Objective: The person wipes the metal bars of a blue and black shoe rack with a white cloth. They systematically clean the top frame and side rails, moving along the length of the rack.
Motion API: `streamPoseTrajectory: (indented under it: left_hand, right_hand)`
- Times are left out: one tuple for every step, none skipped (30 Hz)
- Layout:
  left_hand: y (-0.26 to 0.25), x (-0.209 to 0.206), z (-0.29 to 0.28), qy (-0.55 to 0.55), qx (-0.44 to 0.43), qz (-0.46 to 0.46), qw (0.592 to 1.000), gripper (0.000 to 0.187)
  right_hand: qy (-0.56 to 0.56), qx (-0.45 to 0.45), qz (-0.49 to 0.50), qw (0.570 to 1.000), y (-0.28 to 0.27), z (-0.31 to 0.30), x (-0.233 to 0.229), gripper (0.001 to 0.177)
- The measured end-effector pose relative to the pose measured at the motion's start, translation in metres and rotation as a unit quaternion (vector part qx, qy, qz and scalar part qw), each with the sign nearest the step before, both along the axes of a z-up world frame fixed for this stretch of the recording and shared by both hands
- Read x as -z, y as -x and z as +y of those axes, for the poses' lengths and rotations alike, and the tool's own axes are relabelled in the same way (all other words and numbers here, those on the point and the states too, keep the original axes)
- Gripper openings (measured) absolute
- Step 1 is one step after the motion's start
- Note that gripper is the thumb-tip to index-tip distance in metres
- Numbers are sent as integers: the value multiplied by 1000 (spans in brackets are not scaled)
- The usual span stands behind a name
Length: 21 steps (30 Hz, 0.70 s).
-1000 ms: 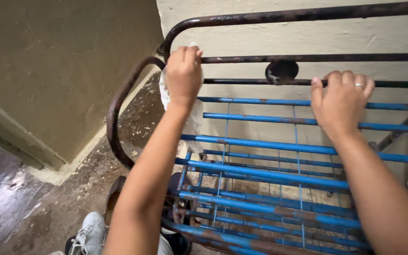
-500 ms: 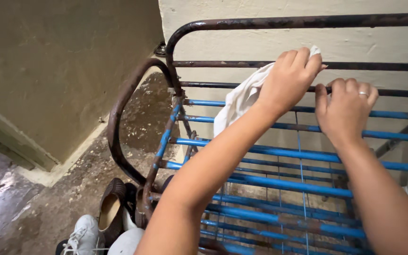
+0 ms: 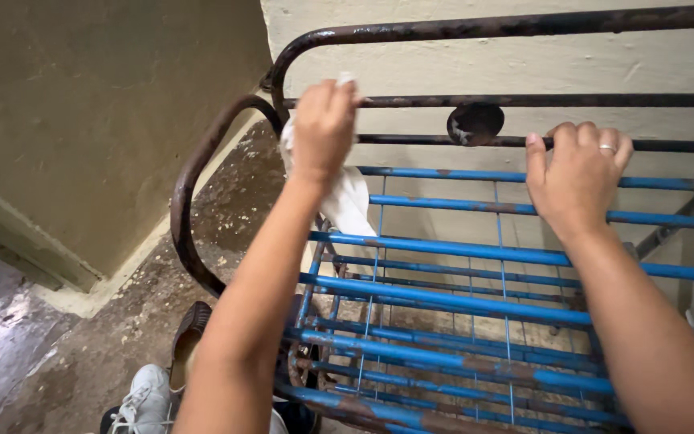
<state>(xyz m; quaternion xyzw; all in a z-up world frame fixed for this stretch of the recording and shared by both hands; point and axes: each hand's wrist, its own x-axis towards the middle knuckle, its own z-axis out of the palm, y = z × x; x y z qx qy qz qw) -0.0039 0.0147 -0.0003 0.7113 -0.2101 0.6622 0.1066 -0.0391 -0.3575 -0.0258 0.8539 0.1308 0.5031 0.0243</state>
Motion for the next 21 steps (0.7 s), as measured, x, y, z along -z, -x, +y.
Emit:
streamPoseTrajectory:
  left_hand:
    - [4, 0, 9, 12, -3, 21, 1000, 17]
    - [8, 0, 13, 22, -5, 22, 1000, 17]
    - [14, -1, 17, 32, -7, 22, 999, 17]
    - [18, -1, 19, 43, -8, 23, 999, 18]
    - [21, -3, 16, 58, -12, 25, 998, 16]
    - [22, -4, 10, 73, -16, 26, 997, 14]
    - [22, -5, 6, 89, -21, 28, 995, 12]
    - [23, -5, 4, 86, -22, 32, 996, 12]
    - [24, -6, 3, 83, -24, 36, 996, 13]
    - [23, -7, 0, 78, -25, 41, 996, 13]
    - [22, -7, -5, 65, -18, 43, 997, 15]
    - [21, -7, -10, 52, -13, 45, 998, 17]
    - [20, -7, -16, 40, -8, 47, 998, 19]
    - [19, -7, -23, 31, 1, 38, 999, 20]
    - [17, -6, -33, 21, 10, 29, 999, 21]
    - [16, -6, -42, 12, 19, 21, 1000, 23]
    - [13, -7, -54, -1, 38, 32, 999, 24]
    - [10, -8, -69, -12, 57, 43, 997, 26]
    - [8, -9, -87, -18, 71, 51, 996, 27]
    - [6, -11, -108, -23, 86, 58, 994, 27]
    - [5, -13, -129, -25, 88, 44, 995, 29]
  right_hand:
    - [-1, -1, 0, 1000, 0, 1, 0, 35]
    - [-3, -3, 1, 1000, -1, 1, 0, 35]
    - [-3, -1, 2, 1000, -1, 1, 0, 35]
    - [-3, 0, 2, 1000, -1, 1, 1, 35]
    - [-3, 1, 1, 1000, -1, 1, 1, 34]
    - [-2, 0, -3, 1000, -1, 0, 2, 33]
    - [-1, 3, -7, 1000, -1, 0, 3, 33]
    - [1, 4, -11, 1000, -2, 0, 3, 32]
    - [4, 8, -16, 1000, -3, 0, 3, 31]
    - [2, 9, -16, 1000, -4, 0, 5, 31]
    - [1, 9, -17, 1000, -4, -1, 6, 31]
    - [-3, 4, -14, 1000, -5, -1, 7, 31]
    - [-3, 4, -14, 1000, -6, -2, 7, 31]
    - [-4, 3, -15, 1000, -7, -2, 8, 31]
    - [-2, 8, -20, 1000, -7, -2, 8, 31]
    - [-1, 10, -22, 1000, -7, -1, 8, 30]
    - [1, 11, -24, 1000, -7, 0, 8, 30]
    - [2, 10, -24, 1000, -6, -1, 8, 29]
    - [0, 8, -22, 1000, -5, 0, 8, 29]
    - [-1, 6, -21, 1000, -5, -1, 8, 28]
    - [-5, 4, -18, 1000, -6, -1, 9, 28]
